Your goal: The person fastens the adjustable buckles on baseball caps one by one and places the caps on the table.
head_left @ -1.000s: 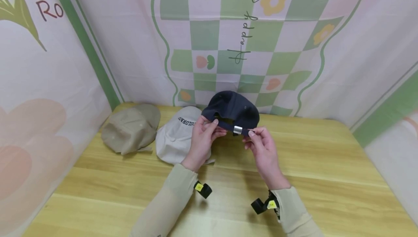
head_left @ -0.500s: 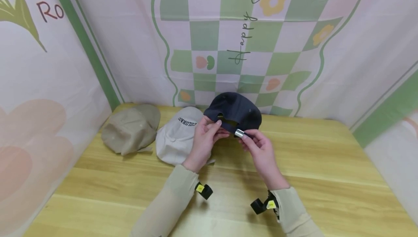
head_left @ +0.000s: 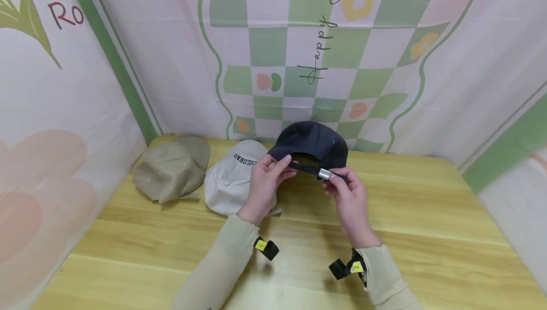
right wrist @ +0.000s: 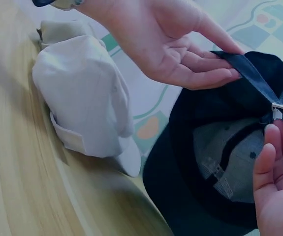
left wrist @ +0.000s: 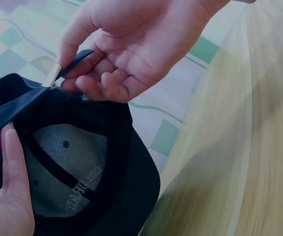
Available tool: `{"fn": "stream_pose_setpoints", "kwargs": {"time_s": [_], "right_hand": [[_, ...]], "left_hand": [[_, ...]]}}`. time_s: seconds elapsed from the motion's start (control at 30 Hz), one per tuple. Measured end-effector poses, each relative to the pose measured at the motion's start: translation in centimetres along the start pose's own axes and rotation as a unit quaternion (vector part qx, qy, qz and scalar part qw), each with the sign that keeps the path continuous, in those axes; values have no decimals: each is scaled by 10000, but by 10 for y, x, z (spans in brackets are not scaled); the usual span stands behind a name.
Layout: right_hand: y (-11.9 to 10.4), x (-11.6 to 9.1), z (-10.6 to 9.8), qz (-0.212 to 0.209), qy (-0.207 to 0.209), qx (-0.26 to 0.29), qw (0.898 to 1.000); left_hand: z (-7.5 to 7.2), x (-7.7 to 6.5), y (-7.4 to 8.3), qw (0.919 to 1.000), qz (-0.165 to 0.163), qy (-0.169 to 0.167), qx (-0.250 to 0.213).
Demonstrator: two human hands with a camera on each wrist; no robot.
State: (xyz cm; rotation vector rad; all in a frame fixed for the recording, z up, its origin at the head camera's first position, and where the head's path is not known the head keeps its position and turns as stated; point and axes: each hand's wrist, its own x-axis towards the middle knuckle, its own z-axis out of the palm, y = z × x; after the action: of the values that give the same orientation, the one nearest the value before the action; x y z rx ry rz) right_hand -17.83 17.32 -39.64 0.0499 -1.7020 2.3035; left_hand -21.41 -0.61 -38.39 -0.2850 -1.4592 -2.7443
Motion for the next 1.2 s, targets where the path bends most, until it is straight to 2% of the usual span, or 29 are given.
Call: {"fn": "stream_pose_setpoints", "kwargs": {"time_s": [0.2,0.67,0.97,1.2], "right_hand": [[-4,1,0,-113,31,121,9999],[-4,-1,0,-132,-151,-88,9998],[-4,-1,0,-176,-113,-107,9997],[-3,-2,-1,-183,-123,-17,9998]], "left_hand": [[-1,-1,-1,9998,47,37,212],[1,-1,-3,9999,-23,57,132],[1,-2,-3,9991,-45,59,411],[1,-3,-3,9995,-91,-66,281]]}}
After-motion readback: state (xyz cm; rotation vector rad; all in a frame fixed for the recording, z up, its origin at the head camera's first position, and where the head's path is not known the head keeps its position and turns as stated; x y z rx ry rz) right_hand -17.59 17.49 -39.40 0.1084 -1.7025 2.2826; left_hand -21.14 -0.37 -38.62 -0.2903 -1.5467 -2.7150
